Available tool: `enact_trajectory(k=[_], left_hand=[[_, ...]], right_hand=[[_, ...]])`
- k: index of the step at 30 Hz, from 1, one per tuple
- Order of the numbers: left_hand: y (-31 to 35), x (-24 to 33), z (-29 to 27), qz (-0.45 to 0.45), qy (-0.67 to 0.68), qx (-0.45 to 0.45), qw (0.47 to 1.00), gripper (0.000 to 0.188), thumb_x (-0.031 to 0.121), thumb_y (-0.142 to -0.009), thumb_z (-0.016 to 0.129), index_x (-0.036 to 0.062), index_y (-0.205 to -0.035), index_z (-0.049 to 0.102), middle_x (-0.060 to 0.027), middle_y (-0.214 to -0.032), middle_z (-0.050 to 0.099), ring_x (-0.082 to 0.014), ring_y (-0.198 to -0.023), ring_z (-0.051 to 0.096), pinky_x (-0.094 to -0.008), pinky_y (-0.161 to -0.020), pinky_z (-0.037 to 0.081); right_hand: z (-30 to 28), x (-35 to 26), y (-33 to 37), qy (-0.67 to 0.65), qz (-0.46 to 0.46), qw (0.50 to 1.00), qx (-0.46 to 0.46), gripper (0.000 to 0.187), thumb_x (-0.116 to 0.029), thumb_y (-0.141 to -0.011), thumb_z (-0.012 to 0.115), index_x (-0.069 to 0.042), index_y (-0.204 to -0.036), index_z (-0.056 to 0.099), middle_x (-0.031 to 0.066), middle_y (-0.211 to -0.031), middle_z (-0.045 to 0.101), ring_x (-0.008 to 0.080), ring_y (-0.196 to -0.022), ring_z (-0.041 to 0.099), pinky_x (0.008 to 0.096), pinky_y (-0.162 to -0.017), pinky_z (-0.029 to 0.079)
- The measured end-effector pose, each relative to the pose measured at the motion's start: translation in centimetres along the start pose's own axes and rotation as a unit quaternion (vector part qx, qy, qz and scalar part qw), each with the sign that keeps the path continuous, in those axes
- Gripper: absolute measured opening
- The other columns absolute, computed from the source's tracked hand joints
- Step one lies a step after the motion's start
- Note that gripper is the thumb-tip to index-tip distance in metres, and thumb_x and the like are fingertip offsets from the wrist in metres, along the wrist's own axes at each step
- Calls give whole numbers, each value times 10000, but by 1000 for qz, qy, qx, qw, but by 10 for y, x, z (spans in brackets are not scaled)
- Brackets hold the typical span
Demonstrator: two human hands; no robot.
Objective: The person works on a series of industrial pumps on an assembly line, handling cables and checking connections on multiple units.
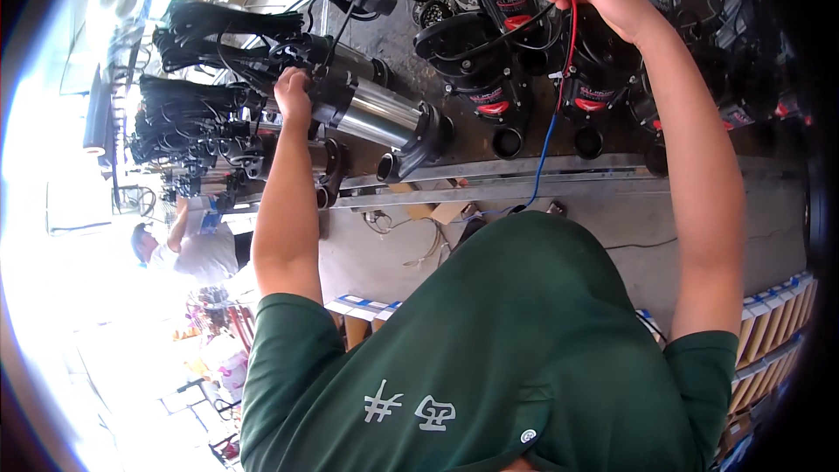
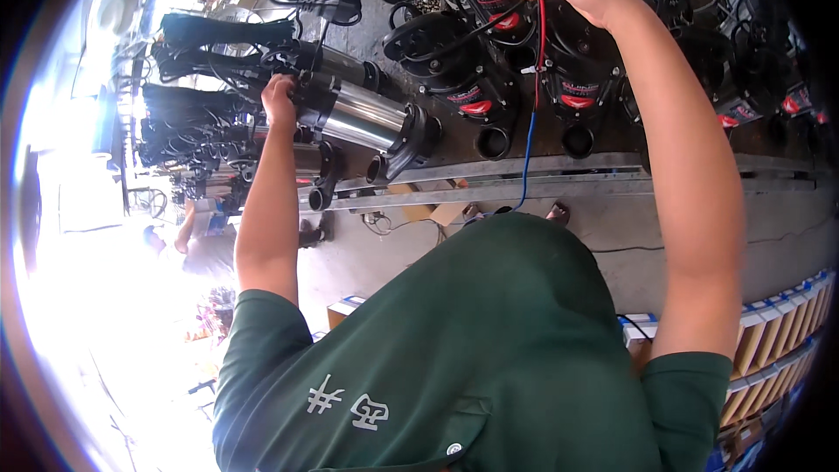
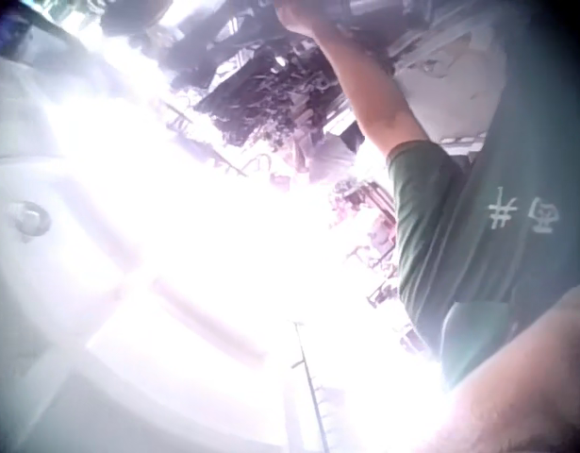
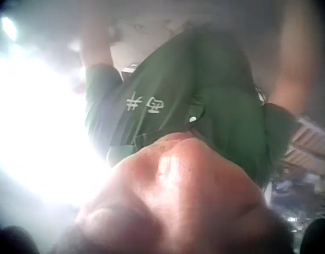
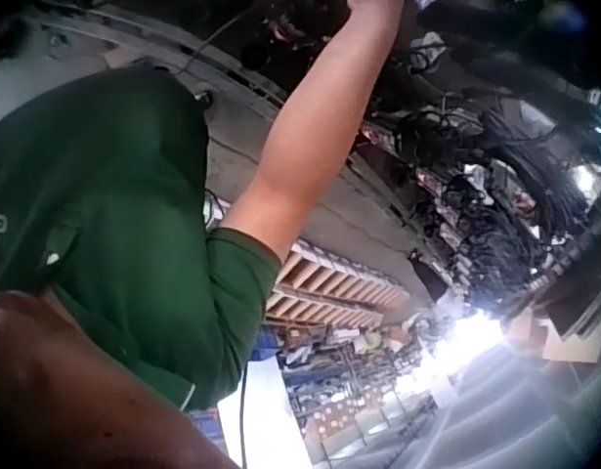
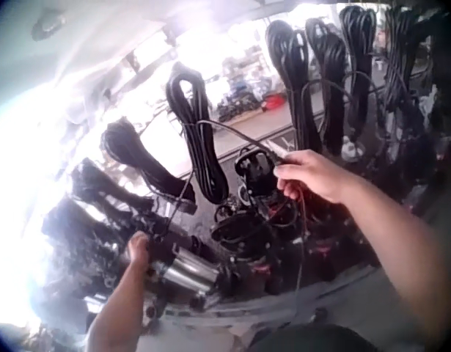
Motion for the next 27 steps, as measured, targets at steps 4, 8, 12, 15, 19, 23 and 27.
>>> enact_trajectory(k=[4,8,12,15,19,23,27], left_hand=[[1,-11,-2,-14,44,-23,999,265,162,-825,498,-50,-733,628,-156,-926,687,-258,-916,620,-317,-859,455],[-6,-11,2,2,68,-49,997,258,172,-827,482,-40,-740,601,-157,-964,683,-268,-970,611,-336,-908,453],[-5,2,2,51,30,-78,995,255,180,-840,474,-31,-760,593,-154,-969,673,-273,-970,609,-351,-935,453],[11,17,-1,68,24,-75,995,242,194,-888,490,-13,-871,614,-143,-948,644,-289,-940,604,-361,-936,454],[54,73,-10,106,-114,-145,977,334,271,-897,596,7,-1101,580,-166,-1014,603,-343,-961,581,-408,-960,451],[116,118,-24,270,-203,-216,916,539,436,-911,639,22,-1235,520,-206,-1139,573,-438,-1087,544,-549,-1022,413],[144,115,-29,240,-333,-192,891,738,595,-805,717,57,-1293,594,-213,-1283,561,-460,-1212,498,-570,-1044,391]], right_hand=[[-1,2,-4,-21,5,1000,-9,207,-199,-1020,635,-9,-939,649,78,-831,678,145,-706,648,287,-642,525],[-2,1,-3,-43,17,999,-17,205,-192,-1021,632,-4,-941,641,87,-831,677,158,-713,649,301,-634,523],[-6,0,-2,-59,8,998,-18,200,-189,-1020,632,-1,-955,645,89,-834,681,157,-705,650,303,-638,524],[-5,3,-3,-56,7,998,-14,194,-187,-1018,636,-4,-956,652,86,-839,686,156,-701,654,303,-644,528],[-8,7,-2,-65,15,998,-11,191,-191,-1015,642,-12,-951,664,77,-842,692,153,-705,662,295,-651,533],[-7,6,0,-74,25,997,-19,192,-208,-1016,651,-26,-958,673,70,-843,697,147,-715,669,278,-672,536],[-12,7,-3,-45,-17,999,-21,320,-302,-969,697,11,-1035,700,91,-900,718,142,-747,671,282,-728,562]])
Point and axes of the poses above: each hand's wrist, its own y-axis away from the middle knuckle, its own z-axis out of the palm, x = y × z, the point moved 8 cm from there along -y, towards the middle knuckle
